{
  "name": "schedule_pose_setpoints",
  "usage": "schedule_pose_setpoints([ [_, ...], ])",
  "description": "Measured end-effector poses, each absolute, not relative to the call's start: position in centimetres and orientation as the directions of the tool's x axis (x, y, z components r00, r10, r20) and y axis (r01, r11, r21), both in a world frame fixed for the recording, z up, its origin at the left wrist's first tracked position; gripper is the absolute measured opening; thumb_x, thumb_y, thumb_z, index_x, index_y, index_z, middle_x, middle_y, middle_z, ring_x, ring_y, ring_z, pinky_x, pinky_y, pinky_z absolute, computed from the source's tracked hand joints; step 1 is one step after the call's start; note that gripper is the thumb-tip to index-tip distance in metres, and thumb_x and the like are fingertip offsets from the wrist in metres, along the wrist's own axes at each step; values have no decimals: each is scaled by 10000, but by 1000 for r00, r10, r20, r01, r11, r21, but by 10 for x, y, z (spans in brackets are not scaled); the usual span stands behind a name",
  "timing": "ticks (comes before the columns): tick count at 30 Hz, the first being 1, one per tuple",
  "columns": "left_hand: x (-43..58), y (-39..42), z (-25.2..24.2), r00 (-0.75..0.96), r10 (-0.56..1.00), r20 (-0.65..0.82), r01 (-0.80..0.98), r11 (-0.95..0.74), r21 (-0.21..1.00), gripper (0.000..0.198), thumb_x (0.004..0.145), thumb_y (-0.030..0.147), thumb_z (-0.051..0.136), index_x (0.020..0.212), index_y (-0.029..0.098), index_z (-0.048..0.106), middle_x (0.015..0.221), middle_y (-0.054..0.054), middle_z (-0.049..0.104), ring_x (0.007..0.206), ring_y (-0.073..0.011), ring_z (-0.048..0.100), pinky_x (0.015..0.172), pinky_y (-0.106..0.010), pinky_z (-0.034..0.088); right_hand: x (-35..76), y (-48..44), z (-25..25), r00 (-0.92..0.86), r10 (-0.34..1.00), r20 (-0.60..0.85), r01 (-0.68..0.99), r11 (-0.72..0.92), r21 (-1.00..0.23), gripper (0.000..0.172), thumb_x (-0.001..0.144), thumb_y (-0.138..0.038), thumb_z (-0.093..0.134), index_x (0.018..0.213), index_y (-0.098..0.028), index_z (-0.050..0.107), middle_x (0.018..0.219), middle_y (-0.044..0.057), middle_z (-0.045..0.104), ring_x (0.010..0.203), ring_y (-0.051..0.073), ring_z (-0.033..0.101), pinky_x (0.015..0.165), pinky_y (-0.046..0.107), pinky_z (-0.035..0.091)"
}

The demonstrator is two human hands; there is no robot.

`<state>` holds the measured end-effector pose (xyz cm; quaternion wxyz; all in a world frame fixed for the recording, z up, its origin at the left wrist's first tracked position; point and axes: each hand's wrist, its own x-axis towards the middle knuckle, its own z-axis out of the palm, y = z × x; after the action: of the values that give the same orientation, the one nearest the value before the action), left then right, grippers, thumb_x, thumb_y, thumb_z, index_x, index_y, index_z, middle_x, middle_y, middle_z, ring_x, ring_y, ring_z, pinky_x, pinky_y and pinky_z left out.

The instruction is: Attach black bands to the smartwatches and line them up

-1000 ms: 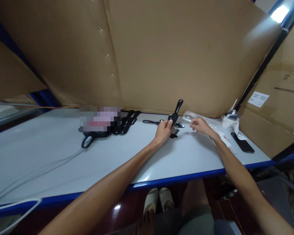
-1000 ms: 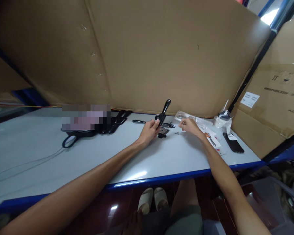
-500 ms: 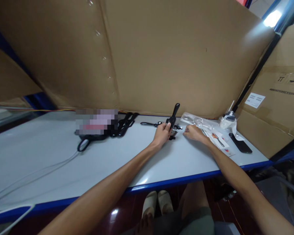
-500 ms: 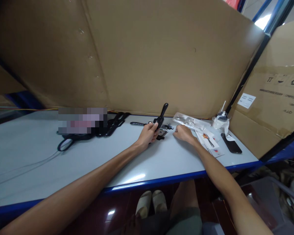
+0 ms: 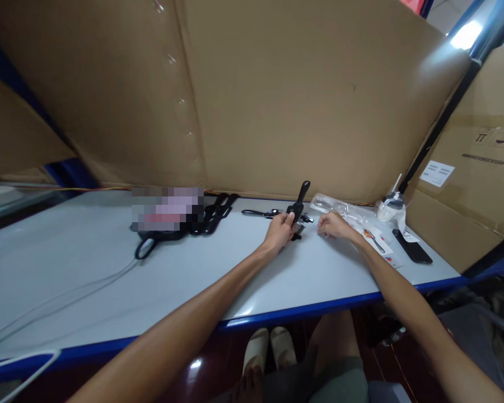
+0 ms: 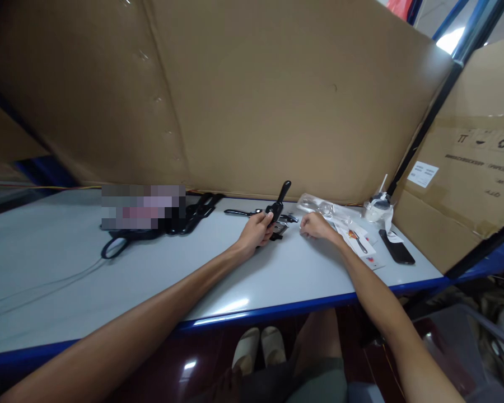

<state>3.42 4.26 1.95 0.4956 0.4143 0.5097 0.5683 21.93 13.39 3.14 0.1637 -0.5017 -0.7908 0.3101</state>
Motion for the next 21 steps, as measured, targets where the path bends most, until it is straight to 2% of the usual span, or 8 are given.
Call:
schedule_pose_setpoints([
  [3, 35, 43, 19, -137, 989, -57, -150, 36, 988, 338, 1001, 374, 502, 722, 197, 433, 491, 88, 363, 342, -39, 277, 365, -165, 144, 220, 131, 41, -470, 882, 30, 505, 296, -811, 132, 745, -212, 717, 742, -179, 589, 599, -4, 662, 471, 110, 555, 423, 194, 419],
  [5, 37, 42, 18, -101, 993, -61, -148, 46, 988, 353, 994, 393, 519, 716, 197, 430, 487, 92, 356, 337, -34, 266, 364, -161, 133, 219, 127, 47, -484, 864, 140, 338, 332, -881, 235, 749, -354, 739, 792, -189, 577, 663, 13, 698, 508, 126, 588, 441, 212, 458],
  [8, 39, 40, 16, -41, 997, -72, -117, 67, 991, 358, 995, 402, 517, 716, 195, 434, 484, 92, 356, 328, -33, 262, 360, -159, 130, 212, 117, 52, -449, 840, 304, 205, 428, -880, 322, 762, -492, 707, 814, -200, 582, 726, 25, 709, 574, 147, 611, 472, 235, 481],
  [10, 41, 39, 14, -22, 996, -82, -86, 80, 993, 341, 997, 391, 517, 729, 194, 444, 482, 89, 372, 324, -37, 272, 354, -159, 139, 205, 109, 51, -406, 809, 424, 230, 540, -810, 316, 786, -506, 684, 789, -196, 620, 740, 32, 695, 648, 161, 614, 511, 241, 479],
  [13, 43, 38, 12, -11, 996, -87, -50, 86, 995, 314, 989, 377, 538, 747, 199, 447, 471, 89, 383, 322, -47, 288, 348, -161, 159, 197, 100, 47, -371, 742, 558, 341, 668, -661, 254, 837, -427, 666, 750, -188, 661, 752, 35, 680, 726, 167, 596, 640, 270, 490],
  [16, 46, 37, 12, 11, 996, -90, -27, 90, 996, 299, 998, 345, 517, 745, 206, 437, 460, 92, 363, 322, -57, 286, 348, -170, 167, 191, 95, 43, -374, 716, 590, 410, 698, -587, 177, 858, -318, 657, 739, -187, 658, 750, 22, 669, 719, 154, 572, 710, 278, 466],
  [21, 49, 36, 15, 19, 993, -117, -1, 117, 993, 295, 1009, 296, 484, 734, 213, 417, 458, 97, 339, 321, -59, 283, 354, -175, 162, 188, 92, 40, -410, 683, 605, 402, 731, -552, 139, 851, -259, 667, 732, -188, 657, 718, 3, 648, 682, 148, 551, 687, 268, 425],
])
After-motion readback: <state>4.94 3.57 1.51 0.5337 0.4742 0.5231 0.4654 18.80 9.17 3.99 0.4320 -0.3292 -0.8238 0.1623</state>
